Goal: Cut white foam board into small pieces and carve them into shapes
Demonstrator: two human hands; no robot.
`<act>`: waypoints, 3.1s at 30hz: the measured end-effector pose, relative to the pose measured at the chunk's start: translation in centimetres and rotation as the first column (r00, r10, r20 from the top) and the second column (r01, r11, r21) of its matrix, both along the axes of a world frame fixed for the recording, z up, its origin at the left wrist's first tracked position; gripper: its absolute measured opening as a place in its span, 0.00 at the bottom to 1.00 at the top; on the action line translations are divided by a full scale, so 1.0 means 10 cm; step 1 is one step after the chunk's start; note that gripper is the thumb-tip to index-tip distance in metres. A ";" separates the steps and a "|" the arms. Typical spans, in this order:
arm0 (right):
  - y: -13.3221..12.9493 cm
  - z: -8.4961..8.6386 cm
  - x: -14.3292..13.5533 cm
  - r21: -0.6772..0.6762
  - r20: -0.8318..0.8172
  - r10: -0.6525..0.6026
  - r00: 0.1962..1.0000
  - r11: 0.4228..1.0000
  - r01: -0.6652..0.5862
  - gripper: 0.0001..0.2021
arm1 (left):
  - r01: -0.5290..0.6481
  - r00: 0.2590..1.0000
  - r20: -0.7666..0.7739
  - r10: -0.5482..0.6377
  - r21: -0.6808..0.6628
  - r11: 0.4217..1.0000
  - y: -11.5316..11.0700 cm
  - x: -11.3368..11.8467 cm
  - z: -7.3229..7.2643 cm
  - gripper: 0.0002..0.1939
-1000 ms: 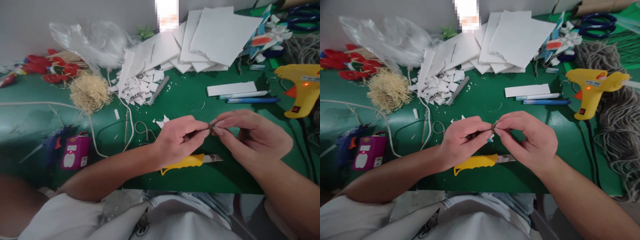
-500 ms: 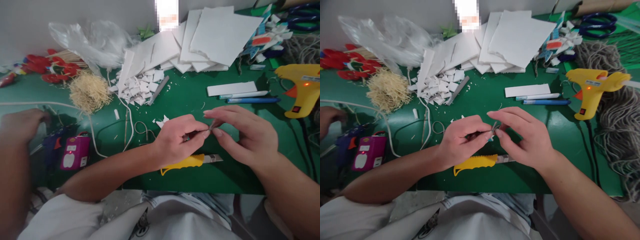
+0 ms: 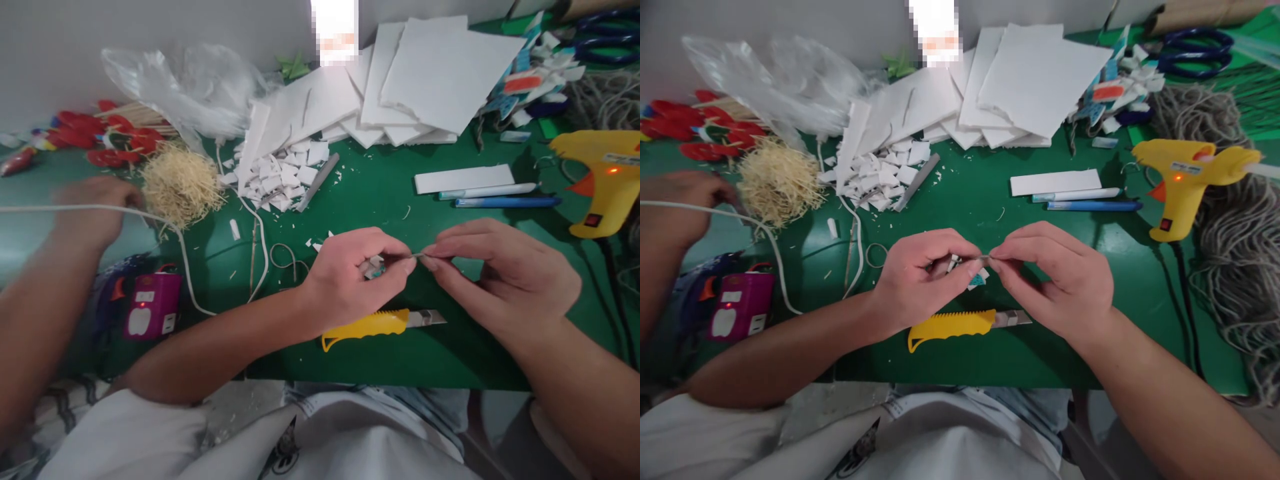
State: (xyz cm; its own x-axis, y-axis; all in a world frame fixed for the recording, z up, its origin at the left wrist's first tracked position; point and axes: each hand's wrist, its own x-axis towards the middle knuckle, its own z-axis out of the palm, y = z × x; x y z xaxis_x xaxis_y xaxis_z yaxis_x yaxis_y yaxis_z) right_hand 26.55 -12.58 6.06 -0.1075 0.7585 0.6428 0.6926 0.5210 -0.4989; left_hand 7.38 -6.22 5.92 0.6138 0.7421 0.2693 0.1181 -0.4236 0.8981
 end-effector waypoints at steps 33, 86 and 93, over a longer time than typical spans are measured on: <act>-0.01 -0.03 -0.06 0.020 0.097 -0.036 0.995 0.999 0.035 0.11 | 0.007 0.993 0.109 0.050 -0.470 0.883 0.01 0.01 0.01 0.05; -0.08 -0.03 -0.10 -0.142 0.013 -0.070 0.997 0.987 0.071 0.10 | -0.029 1.000 0.001 0.029 0.297 0.954 0.01 -0.05 -0.02 0.02; -0.06 -0.05 -0.09 -0.104 0.000 0.002 1.000 0.995 -0.002 0.10 | -0.033 0.999 0.042 0.021 0.302 0.953 -0.01 -0.05 -0.01 0.04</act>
State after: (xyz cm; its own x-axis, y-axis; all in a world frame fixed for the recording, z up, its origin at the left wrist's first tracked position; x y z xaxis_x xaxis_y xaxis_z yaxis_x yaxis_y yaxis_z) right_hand 25.61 -13.13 5.59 -0.1089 0.8208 0.5607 0.6917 0.4677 -0.5503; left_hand 6.90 -6.29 5.86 0.5798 0.6381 0.5067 0.1013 -0.6735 0.7322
